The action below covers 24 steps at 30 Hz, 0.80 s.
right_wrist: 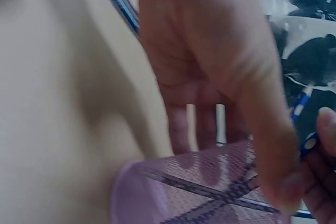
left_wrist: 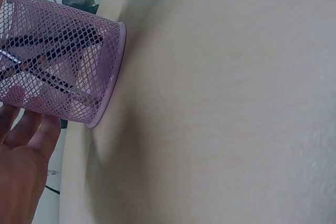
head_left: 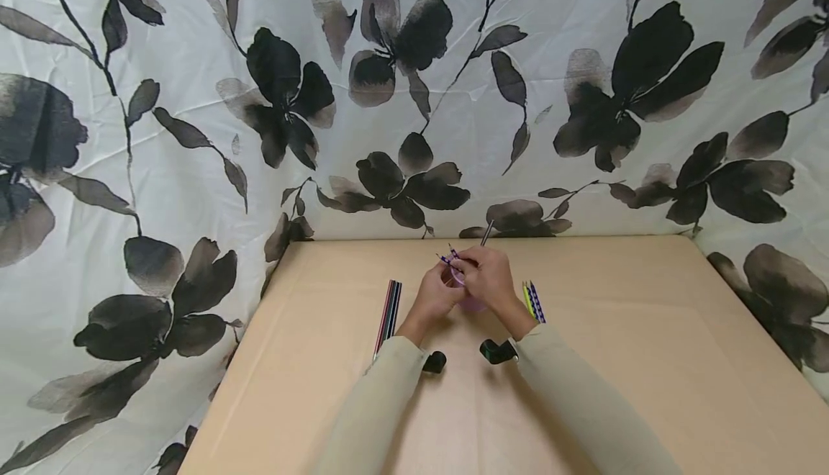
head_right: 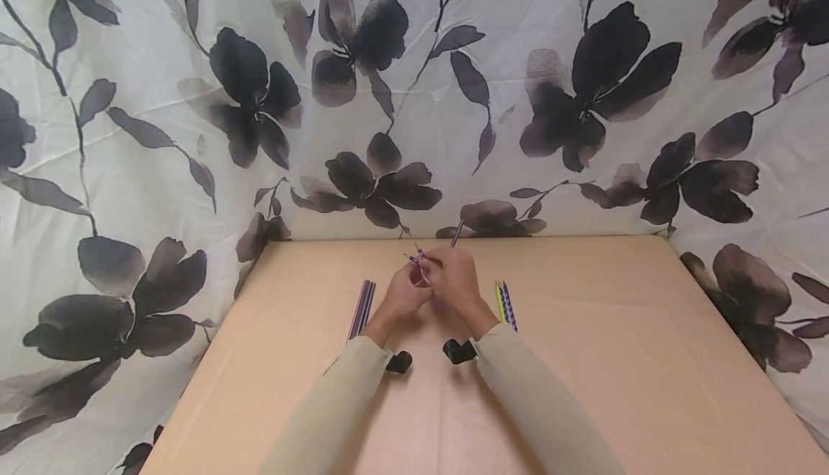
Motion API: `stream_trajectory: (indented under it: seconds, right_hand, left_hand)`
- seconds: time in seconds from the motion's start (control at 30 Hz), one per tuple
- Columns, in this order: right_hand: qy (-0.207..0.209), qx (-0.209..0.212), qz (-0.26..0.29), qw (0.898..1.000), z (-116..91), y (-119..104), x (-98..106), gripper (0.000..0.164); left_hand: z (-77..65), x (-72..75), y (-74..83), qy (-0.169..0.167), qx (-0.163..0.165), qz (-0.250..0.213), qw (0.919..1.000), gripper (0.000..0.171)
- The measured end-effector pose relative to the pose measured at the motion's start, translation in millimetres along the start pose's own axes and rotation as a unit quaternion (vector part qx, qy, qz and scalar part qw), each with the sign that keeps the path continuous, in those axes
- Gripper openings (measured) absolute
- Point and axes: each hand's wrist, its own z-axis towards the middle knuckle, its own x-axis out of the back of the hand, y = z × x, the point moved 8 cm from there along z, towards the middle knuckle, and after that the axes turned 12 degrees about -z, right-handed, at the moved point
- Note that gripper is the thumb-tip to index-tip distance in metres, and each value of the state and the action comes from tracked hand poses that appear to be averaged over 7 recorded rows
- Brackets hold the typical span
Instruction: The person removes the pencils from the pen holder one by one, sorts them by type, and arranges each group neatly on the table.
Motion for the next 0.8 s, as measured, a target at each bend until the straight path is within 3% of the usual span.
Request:
stream_trajectory:
  seconds: [0.2,0.43,0.53,0.8]
  right_hand:
    - [0.072,0.0,0.077,0.994,12,0,31,0.008]
    - [0.154,0.006,0.177,0.972,23,2,78,0.007]
    - [0.161,0.0,0.197,0.967,24,3,95,0.008]
    - [0.131,-0.038,0.203,0.97,20,11,127,0.008]
  left_hand:
    - [-1.1,0.2,-0.6,-0.007,0.004,-0.016,0.9998,0.077]
    - [-1.0,-3.0,-1.2,-0.004,0.007,-0.007,0.9999,0.081]
    - [-4.2,-5.7,0.2,0.0,0.004,-0.004,1.0,0.084]
    - [-12.9,-10.3,-0.3,0.01,0.002,-0.002,0.9999,0.085]
